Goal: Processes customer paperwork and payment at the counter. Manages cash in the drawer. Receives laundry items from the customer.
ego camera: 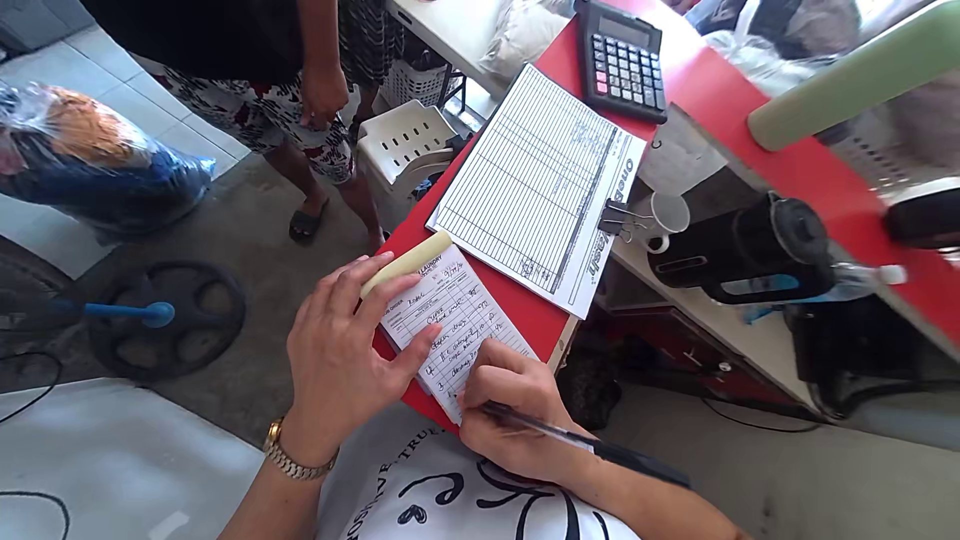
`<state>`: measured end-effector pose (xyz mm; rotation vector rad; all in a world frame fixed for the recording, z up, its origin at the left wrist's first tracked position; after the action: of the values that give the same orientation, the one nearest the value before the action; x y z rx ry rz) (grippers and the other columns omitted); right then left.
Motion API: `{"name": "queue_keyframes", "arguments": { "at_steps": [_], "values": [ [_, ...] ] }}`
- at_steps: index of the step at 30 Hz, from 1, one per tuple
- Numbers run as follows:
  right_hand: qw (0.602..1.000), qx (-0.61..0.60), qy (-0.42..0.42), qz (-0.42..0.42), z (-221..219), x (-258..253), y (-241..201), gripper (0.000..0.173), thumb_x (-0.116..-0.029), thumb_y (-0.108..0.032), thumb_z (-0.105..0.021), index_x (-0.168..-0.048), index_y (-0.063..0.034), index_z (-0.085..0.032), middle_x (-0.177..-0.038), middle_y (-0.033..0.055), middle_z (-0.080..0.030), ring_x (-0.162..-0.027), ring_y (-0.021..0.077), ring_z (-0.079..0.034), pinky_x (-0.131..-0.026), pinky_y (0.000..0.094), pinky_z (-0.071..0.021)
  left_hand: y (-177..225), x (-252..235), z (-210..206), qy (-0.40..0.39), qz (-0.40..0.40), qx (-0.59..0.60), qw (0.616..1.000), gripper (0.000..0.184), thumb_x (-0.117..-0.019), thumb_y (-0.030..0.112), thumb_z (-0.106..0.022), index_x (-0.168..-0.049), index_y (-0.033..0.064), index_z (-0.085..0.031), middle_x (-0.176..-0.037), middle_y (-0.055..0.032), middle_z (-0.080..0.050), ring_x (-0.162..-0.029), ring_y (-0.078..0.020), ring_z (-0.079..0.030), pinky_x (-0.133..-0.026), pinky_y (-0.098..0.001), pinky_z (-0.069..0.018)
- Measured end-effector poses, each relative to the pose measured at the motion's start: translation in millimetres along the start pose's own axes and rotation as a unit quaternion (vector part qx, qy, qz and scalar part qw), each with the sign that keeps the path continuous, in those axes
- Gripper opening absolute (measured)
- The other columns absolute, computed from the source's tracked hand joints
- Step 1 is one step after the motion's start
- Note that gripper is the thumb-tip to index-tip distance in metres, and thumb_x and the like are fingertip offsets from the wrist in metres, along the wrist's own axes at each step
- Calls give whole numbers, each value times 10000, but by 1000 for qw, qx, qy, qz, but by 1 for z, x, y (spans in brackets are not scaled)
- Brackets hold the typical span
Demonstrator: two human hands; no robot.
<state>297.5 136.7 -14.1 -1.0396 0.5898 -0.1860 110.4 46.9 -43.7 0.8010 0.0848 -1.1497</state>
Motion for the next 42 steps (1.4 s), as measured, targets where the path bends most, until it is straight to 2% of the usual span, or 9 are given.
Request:
{"name": "queue_keyframes", "arguments": {
  "at_steps": [2,6,16,20,42],
  "values": [
    [1000,-22,2,-8,2,-1,0,65,-809,3,-642,-753,-11,-614,-729,46,-506,-675,53,-494,-562,149,-382,0,0,0,0,0,-3,1000,571,-916,675,-575,-1307,276,-693,-1452,-70,-588,-1338,-287,-530,-982,-495,-457],
    [996,-70,42,-21,17,-1,-1,44,-818,19,-652,-807,-15,-625,-785,38,-549,-751,43,-561,-638,141,-472,0,0,-1,6,0,-1,1000,560,-917,675,-578,-1299,284,-697,-1438,-73,-596,-1333,-286,-535,-983,-496,-458],
    [1000,0,18,-1,11,2,5,60,-804,-9,-649,-758,-12,-611,-734,49,-516,-685,52,-508,-577,143,-399,0,0,0,1,2,-1,1000,567,-916,666,-581,-1314,276,-688,-1454,-70,-587,-1333,-286,-534,-978,-495,-454],
    [999,-12,29,-17,11,2,6,35,-812,5,-651,-790,-7,-628,-767,49,-524,-707,38,-514,-592,124,-415,0,0,0,3,3,-2,1000,574,-916,674,-577,-1313,276,-691,-1447,-75,-592,-1329,-287,-537,-978,-492,-454],
    [998,8,64,-19,11,5,6,70,-821,-7,-646,-765,-18,-604,-756,43,-520,-716,49,-528,-600,136,-427,-1,1,0,1,2,0,1000,574,-916,681,-572,-1307,278,-691,-1436,-79,-597,-1320,-287,-545,-973,-499,-463]
  ]
}}
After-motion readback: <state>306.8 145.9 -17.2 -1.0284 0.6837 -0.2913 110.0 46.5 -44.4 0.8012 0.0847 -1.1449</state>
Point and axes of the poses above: each hand's wrist, its own x-axis away from the middle knuckle, its own z-axis out of the back of the hand, y = z × x, the point moved 2 cm from there along -x, towards the middle knuckle
